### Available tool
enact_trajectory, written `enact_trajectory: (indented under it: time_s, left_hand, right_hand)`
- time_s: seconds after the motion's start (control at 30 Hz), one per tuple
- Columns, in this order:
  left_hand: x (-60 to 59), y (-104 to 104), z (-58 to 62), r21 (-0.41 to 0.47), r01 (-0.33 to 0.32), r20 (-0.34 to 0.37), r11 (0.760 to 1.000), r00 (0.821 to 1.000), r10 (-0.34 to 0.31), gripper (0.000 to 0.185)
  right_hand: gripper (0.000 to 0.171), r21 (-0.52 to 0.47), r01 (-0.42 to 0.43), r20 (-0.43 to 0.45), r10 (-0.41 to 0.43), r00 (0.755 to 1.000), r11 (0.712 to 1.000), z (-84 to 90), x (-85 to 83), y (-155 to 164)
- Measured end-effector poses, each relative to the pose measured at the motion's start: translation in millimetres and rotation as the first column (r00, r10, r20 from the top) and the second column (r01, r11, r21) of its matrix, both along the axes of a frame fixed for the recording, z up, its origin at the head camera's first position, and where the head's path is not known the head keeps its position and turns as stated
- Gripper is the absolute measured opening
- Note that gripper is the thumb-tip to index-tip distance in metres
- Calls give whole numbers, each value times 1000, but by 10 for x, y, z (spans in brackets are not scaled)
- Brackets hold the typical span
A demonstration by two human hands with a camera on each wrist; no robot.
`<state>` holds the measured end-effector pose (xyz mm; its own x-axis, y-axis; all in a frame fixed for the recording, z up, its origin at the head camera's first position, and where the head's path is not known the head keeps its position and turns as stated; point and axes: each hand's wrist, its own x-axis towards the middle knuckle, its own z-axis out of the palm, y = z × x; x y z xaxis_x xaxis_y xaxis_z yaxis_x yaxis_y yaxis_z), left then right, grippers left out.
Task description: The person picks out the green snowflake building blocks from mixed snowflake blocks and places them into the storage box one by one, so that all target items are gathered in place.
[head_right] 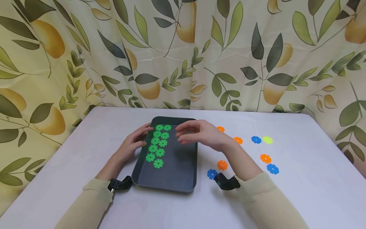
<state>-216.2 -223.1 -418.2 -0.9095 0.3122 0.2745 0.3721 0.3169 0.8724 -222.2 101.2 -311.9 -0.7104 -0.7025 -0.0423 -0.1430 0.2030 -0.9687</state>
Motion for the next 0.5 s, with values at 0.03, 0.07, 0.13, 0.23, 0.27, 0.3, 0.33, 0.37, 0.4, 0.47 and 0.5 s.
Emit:
enact_trajectory:
  time_s: [0.03,0.07,0.13,0.23,0.27,0.3,0.33,0.37,0.4,0.47,0.5]
  left_hand:
    - [-1,-3,-1,-3,-1,-1,1000,1000,1,56]
    - [-3,-6,-3,-3,-2,-1,1000,1000,2,56]
    - [0,-7,-5,-2,-2,-3,1000,1000,2,56]
    - [4,-6,-11,2,-4,-4,1000,1000,4,57]
    - [7,-4,-10,4,-4,-3,1000,1000,4,57]
    - [8,-1,-8,5,-3,-3,1000,1000,3,57]
    - [10,0,-7,4,-3,0,1000,1000,3,57]
    - [9,1,-6,2,-4,1,1000,1000,4,57]
    - [8,3,-2,2,-3,2,1000,1000,3,57]
    - [7,6,7,-2,-2,3,1000,1000,2,57]
    - [5,7,13,-5,-3,1,1000,1000,3,58]
  right_hand:
    - [41,2,8,-9,-8,1000,1000,8,9,37]
    - [41,3,16,-20,-16,1000,1000,13,16,76]
    - [41,-1,37,-35,-37,999,999,25,35,156]
    - [42,-1,79,-48,-79,996,997,53,74,273]
    - [42,4,94,-52,-94,994,996,64,91,311]
    - [43,8,107,-55,-107,993,994,74,108,347]
    - [44,13,119,-59,-118,991,993,85,127,381]
    - [43,17,129,-63,-127,990,992,93,146,414]
    - [43,19,134,-66,-133,989,991,102,164,447]
    - [42,17,139,-75,-138,988,990,119,201,510]
    - [42,14,139,-81,-137,987,990,129,217,541]
